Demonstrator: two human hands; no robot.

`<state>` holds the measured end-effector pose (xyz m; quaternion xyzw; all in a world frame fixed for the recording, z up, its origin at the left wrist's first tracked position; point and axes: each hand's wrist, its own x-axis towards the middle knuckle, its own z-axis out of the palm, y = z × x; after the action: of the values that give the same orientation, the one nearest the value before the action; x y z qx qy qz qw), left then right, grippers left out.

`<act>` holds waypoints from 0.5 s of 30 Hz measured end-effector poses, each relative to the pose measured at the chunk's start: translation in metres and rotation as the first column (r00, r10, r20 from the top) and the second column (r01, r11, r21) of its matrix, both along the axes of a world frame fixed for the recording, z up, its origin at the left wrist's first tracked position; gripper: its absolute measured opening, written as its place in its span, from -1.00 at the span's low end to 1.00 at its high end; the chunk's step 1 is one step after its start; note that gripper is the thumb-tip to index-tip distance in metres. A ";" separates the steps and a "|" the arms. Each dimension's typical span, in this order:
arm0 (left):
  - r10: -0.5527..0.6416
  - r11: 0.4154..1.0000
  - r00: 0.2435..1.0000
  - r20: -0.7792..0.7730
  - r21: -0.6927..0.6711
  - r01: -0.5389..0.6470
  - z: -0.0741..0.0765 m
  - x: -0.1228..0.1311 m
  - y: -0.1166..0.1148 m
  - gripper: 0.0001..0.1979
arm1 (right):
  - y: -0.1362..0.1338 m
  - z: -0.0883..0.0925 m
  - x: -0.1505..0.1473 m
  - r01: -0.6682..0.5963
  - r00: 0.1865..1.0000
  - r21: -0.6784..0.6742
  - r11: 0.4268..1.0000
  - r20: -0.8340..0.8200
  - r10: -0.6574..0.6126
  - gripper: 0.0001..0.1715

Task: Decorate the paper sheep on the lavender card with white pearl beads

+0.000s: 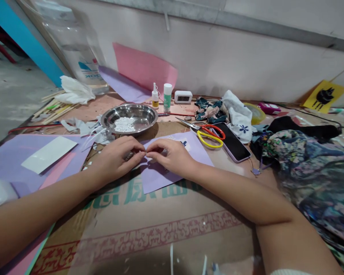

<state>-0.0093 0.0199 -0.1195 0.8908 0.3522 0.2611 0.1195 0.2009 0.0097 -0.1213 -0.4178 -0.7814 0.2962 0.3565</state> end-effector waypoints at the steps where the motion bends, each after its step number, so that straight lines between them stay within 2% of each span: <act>1: -0.003 1.000 1.000 -0.001 0.006 0.003 -0.001 0.000 0.000 -0.70 | 0.000 0.000 0.000 0.000 1.000 -0.006 1.000 -0.003 0.000 -0.92; 9: -0.029 0.999 0.999 -0.031 0.019 0.029 -0.002 0.000 0.003 -0.69 | 0.000 -0.001 0.001 -0.036 0.999 0.015 0.999 -0.019 0.036 -0.89; 15: -0.010 1.000 0.994 -0.113 -0.007 0.009 -0.003 0.002 0.004 -0.73 | 0.003 -0.002 0.003 0.017 0.994 0.016 1.000 0.103 -0.019 -0.84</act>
<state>-0.0076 0.0237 -0.1223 0.9054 0.3550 0.2085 0.1033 0.2043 0.0132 -0.1233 -0.4368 -0.7973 0.2651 0.3214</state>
